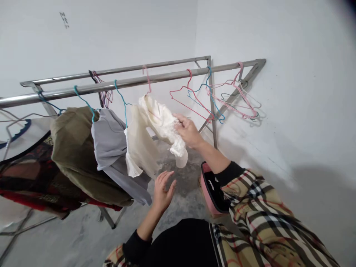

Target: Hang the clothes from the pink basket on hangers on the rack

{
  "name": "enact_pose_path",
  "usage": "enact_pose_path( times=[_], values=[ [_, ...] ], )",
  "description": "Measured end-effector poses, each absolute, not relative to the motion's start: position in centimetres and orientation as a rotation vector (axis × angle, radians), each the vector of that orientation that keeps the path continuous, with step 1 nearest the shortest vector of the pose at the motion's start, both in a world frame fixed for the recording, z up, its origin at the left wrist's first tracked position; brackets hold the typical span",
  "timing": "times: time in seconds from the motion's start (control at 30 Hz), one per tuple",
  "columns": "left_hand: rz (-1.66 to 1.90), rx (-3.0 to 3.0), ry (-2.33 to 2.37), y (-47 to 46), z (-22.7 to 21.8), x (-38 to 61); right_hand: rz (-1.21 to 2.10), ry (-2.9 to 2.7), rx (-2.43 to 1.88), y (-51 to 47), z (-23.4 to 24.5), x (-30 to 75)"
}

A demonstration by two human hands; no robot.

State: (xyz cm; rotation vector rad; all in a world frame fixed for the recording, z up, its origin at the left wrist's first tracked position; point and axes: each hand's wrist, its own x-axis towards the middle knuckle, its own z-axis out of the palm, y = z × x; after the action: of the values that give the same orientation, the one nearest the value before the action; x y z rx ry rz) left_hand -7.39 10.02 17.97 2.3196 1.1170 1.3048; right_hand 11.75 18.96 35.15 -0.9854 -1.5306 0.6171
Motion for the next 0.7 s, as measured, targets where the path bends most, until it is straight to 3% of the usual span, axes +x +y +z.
enact_pose_path(
  times=[0.27, 0.4, 0.57, 0.7],
  values=[
    [1.197, 2.325, 1.056, 10.8, 17.3, -5.9, 0.441, -1.603, -1.096, 17.3, 28.1, 7.1],
    [1.072, 2.362, 1.029, 11.3, 15.9, -4.2, 0.431, -1.617, -1.218, 13.6, 22.0, 9.5],
    [0.785, 2.371, 0.942, 11.0, 14.0, -1.0, 0.794, -1.453, -2.025, 7.3, 10.8, 18.0],
    [0.649, 2.312, 0.933, 10.0, 12.1, 2.1, 0.961, -1.161, -2.375, 2.1, 3.4, 25.8]
  ],
)
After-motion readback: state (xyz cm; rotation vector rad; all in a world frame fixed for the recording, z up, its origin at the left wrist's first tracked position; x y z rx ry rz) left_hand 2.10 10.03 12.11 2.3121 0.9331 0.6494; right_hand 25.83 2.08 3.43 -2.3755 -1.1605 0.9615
